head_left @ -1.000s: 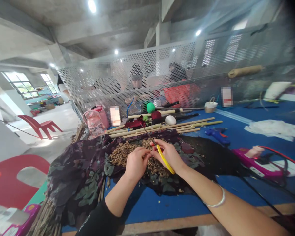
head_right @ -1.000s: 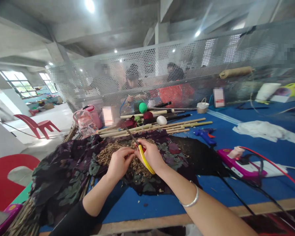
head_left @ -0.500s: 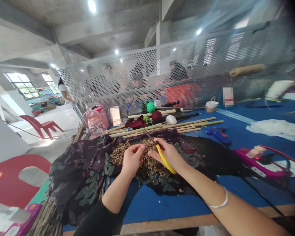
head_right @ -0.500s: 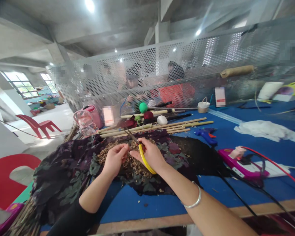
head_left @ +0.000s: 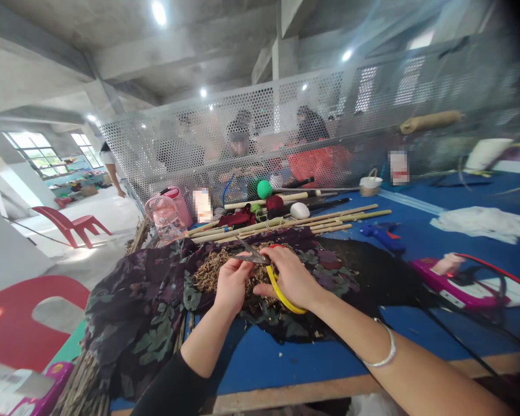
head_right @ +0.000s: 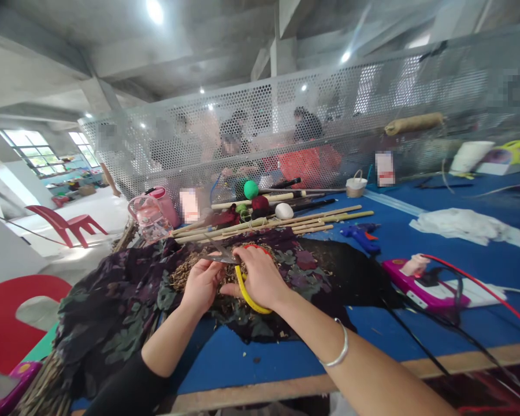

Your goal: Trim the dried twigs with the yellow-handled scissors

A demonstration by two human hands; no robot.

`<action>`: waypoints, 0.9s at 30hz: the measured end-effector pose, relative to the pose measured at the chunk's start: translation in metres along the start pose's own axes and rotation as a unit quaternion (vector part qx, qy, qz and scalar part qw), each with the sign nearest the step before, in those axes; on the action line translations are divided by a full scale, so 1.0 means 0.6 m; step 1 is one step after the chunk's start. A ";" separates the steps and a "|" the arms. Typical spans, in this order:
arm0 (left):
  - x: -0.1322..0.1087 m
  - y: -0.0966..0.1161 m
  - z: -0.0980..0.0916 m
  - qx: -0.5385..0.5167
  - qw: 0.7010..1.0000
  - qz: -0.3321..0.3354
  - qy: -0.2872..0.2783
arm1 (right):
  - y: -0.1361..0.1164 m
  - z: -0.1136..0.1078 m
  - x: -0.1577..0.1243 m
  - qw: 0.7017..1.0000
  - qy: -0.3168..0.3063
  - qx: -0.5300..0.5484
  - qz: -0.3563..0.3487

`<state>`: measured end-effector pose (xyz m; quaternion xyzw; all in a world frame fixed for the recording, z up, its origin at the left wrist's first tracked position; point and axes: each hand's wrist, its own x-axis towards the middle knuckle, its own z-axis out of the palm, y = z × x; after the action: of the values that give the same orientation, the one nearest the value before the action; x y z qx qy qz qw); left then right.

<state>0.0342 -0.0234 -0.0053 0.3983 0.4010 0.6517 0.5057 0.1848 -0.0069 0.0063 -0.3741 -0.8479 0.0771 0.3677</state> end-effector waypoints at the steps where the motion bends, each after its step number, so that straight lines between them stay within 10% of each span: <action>1: 0.001 0.000 -0.001 -0.006 1.000 0.002 -0.002 | 0.000 0.000 0.000 1.000 0.000 -0.002 -0.002; 27: -0.005 0.012 0.000 0.118 0.993 0.005 0.008 | 0.008 0.006 -0.005 0.995 -0.051 -0.057 0.059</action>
<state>0.0323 -0.0276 0.0012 0.4520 0.4771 0.6056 0.4487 0.1865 -0.0052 0.0002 -0.4391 -0.8451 0.0692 0.2971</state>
